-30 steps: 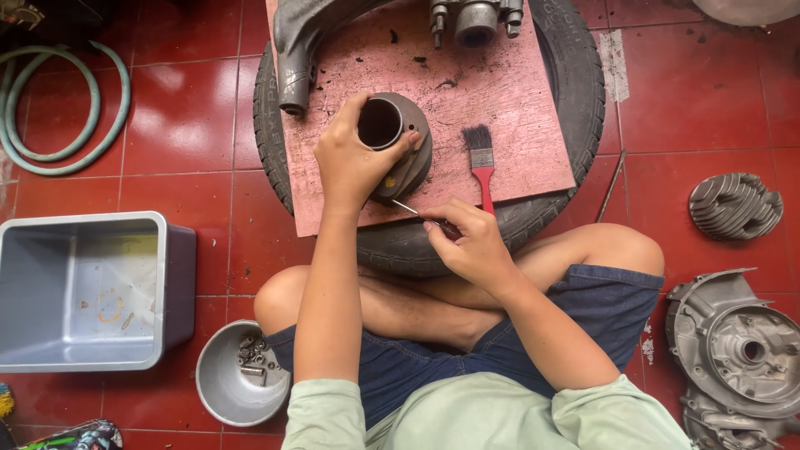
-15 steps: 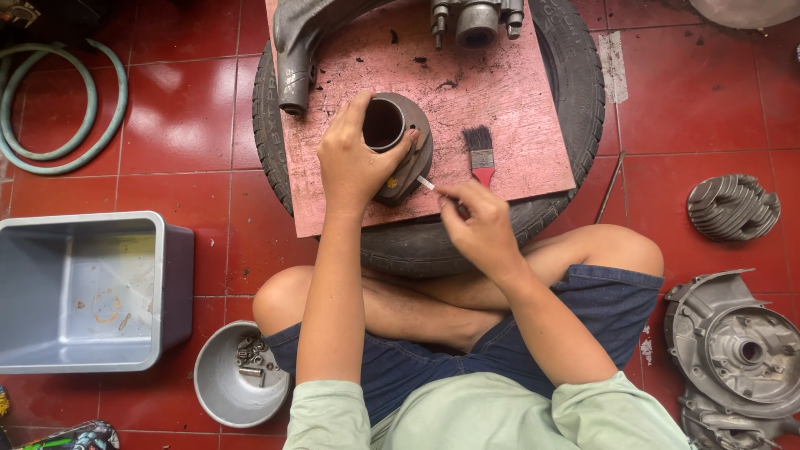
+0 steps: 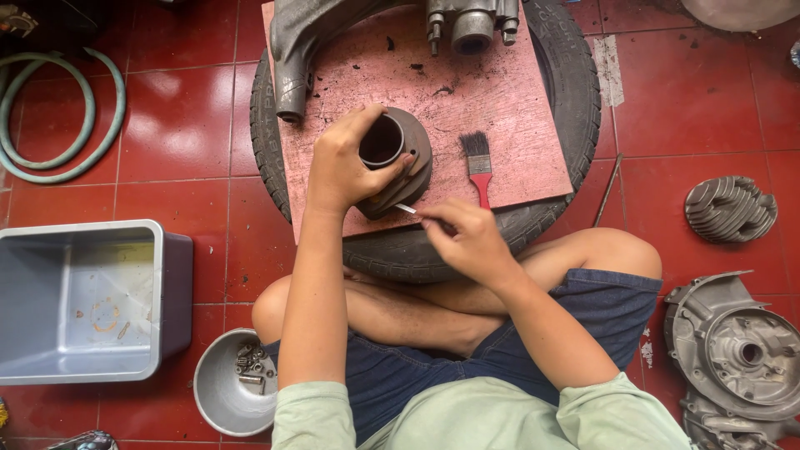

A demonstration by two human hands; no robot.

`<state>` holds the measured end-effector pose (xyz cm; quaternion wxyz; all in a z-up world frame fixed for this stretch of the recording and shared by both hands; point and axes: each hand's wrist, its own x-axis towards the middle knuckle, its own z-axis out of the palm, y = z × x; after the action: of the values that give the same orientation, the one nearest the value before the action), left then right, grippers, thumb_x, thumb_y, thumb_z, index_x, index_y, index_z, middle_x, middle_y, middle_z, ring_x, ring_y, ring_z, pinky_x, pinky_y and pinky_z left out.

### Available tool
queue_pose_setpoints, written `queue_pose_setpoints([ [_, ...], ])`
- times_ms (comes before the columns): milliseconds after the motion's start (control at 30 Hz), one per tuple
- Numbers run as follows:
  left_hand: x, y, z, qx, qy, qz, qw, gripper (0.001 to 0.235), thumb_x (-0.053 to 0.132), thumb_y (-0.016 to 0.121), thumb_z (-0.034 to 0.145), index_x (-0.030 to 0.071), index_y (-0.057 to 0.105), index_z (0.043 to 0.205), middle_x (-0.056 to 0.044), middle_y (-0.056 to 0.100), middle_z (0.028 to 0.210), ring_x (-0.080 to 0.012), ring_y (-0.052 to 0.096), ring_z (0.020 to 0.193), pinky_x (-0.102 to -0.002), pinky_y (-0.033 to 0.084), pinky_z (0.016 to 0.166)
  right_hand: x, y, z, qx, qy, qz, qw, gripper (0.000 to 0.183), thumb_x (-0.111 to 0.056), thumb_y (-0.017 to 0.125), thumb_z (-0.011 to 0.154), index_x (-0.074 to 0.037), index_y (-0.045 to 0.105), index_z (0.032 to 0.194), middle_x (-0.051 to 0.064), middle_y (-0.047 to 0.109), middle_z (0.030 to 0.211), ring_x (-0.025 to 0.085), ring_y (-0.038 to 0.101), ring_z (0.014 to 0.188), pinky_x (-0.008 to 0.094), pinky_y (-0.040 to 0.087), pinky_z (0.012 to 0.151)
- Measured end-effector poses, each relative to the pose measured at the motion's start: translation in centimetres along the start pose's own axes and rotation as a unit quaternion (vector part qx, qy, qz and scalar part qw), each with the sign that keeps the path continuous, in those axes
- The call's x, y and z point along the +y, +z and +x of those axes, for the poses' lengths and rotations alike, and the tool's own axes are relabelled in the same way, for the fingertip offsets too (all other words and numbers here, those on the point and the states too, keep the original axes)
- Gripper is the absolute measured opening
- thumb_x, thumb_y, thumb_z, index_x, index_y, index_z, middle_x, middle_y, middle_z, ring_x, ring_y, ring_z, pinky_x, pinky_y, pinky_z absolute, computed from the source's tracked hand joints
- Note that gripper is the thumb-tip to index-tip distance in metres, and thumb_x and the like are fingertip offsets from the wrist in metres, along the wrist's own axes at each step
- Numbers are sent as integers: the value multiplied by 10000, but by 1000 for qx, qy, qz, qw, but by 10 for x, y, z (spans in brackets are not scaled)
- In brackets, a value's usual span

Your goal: A person is meticulously cleaning the cooling fins of a motorcycle engine cylinder using a small metal pick and a brush while sitting on the floor.

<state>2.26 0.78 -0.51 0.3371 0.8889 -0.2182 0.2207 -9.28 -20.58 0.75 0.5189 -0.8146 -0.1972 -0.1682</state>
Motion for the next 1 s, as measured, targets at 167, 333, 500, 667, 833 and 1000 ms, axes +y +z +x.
queue_pose_setpoints([
  [167, 19, -2, -4, 1, 13, 55, 998, 698, 532, 897, 671, 169, 686, 1228, -95, 734, 1133, -347, 700, 1127, -461, 500, 1041, 10, -8, -3, 11, 25, 11, 1000, 170, 30, 759, 821, -101, 798, 924, 95, 717, 759, 282, 712, 707, 348, 556, 644],
  [333, 64, 18, -14, 122, -219, 45, 967, 796, 437, 896, 709, 118, 573, 1362, -169, 616, 1325, -405, 586, 1289, -614, 351, 1151, 15, -14, 3, 22, 20, -4, 1000, 204, 61, 739, 806, -94, 799, 924, 118, 698, 727, 319, 703, 687, 380, 557, 635],
  [500, 36, 28, -15, 115, -177, 24, 977, 691, 489, 931, 675, 179, 630, 1215, -94, 714, 1156, -399, 643, 1205, -583, 394, 1108, 24, -9, -5, 42, 30, -22, 998, 198, 27, 754, 819, -127, 809, 931, 60, 700, 729, 256, 701, 689, 327, 556, 645],
  [667, 12, 17, -13, 70, -113, -49, 990, 636, 434, 947, 657, 162, 654, 1151, -103, 741, 1139, -376, 624, 1250, -611, 388, 1107, 26, -21, 5, 55, 35, -24, 998, 203, 41, 755, 821, -119, 812, 931, 67, 694, 711, 250, 702, 688, 317, 550, 632],
  [833, 9, -4, -8, -3, -23, -60, 998, 658, 488, 948, 582, 214, 714, 1132, -35, 749, 1170, -343, 618, 1268, -509, 402, 1134, 16, -13, -3, 0, 56, 36, 998, 206, 38, 747, 795, -109, 814, 922, 110, 702, 715, 289, 712, 702, 357, 557, 646],
  [1000, 47, 8, -21, 66, -139, 18, 988, 765, 489, 926, 652, 148, 644, 1276, -101, 707, 1228, -346, 647, 1224, -523, 418, 1124, 24, -24, 2, 29, 95, 9, 995, 180, 12, 749, 831, -103, 807, 956, 101, 719, 746, 278, 725, 755, 350, 565, 674],
])
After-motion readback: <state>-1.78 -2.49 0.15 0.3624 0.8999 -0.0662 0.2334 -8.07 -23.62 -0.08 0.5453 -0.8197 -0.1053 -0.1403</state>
